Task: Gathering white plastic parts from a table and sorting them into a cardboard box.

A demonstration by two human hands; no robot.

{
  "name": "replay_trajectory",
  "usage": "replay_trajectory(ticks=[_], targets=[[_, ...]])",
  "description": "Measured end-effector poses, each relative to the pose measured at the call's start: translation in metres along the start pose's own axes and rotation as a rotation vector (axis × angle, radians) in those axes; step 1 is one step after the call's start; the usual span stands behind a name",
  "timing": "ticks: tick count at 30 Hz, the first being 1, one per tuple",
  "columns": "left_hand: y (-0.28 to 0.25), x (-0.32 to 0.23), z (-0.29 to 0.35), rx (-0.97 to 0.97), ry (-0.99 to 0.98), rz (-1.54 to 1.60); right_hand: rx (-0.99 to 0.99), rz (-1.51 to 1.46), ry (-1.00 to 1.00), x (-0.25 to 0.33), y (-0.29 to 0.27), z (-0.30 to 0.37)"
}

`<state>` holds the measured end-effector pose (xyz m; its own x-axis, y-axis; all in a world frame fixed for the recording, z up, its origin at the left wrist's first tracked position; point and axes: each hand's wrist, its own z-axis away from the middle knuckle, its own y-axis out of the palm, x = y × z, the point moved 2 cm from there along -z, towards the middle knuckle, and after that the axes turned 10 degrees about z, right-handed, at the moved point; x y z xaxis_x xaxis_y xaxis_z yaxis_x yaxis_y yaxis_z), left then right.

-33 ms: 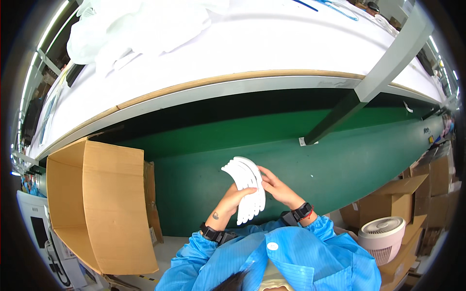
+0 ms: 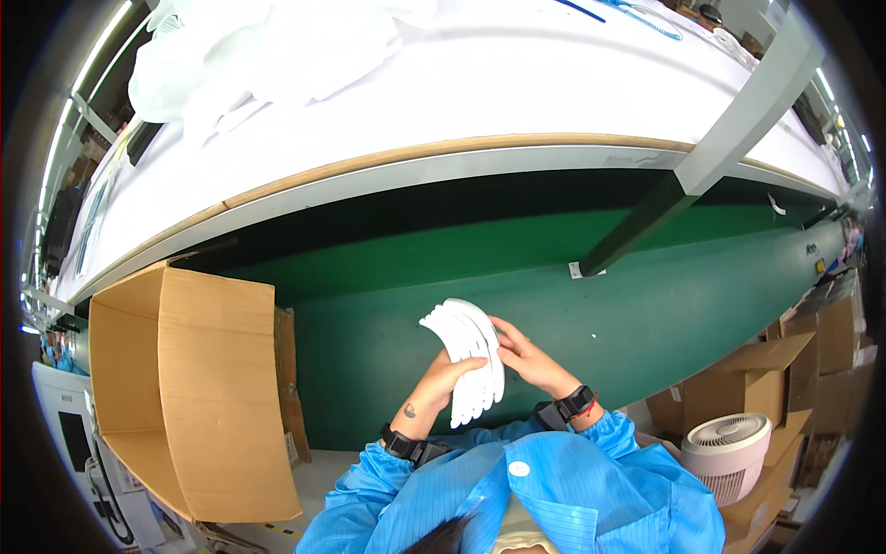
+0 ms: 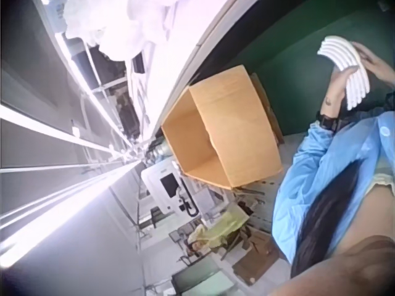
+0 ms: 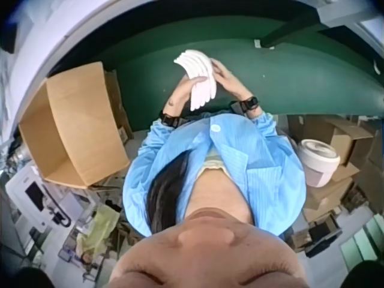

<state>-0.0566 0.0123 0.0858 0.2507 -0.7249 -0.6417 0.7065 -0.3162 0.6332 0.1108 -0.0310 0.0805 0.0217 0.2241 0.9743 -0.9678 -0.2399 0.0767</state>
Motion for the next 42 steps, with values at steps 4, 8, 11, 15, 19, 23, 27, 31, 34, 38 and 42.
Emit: replay_trajectory(ticks=[4, 8, 11, 15, 19, 23, 27, 31, 34, 38, 42], targets=[[0.003, -0.003, 0.003, -0.002, 0.037, 0.004, 0.067, 0.062, -0.059, -0.004, -0.003, 0.000], [-0.002, 0.003, -0.002, -0.012, 0.026, 0.003, 0.029, 0.123, -0.076, -0.013, -0.003, -0.002], [-0.002, 0.003, -0.003, -0.010, 0.038, -0.111, 0.020, 0.357, 0.001, -0.004, -0.005, 0.003], [-0.001, 0.000, -0.001, 0.014, -0.008, -0.073, 0.024, 0.392, 0.031, 0.009, -0.003, 0.009], [0.001, -0.001, 0.001, 0.014, -0.038, -0.012, 0.003, 0.259, -0.050, 0.004, -0.001, 0.010], [0.002, 0.002, 0.001, 0.181, -0.185, 0.061, 0.101, 0.159, -0.023, 0.000, -0.022, 0.004], [0.024, 0.014, 0.004, 0.424, -0.321, 0.162, 0.095, -0.469, 0.146, 0.009, -0.026, -0.008], [0.014, 0.033, -0.006, 0.454, -0.340, 0.125, 0.076, -0.491, 0.263, -0.002, -0.020, -0.012], [0.009, 0.040, -0.010, 0.265, -0.354, -0.017, -0.025, -0.613, 0.322, -0.012, -0.022, -0.012], [0.025, 0.023, -0.010, 0.075, 0.075, -0.647, -0.154, -0.599, 0.246, -0.010, -0.040, -0.010], [0.053, 0.007, -0.003, -0.142, 0.442, -1.096, -0.266, -0.560, 0.183, 0.014, -0.042, -0.012]])
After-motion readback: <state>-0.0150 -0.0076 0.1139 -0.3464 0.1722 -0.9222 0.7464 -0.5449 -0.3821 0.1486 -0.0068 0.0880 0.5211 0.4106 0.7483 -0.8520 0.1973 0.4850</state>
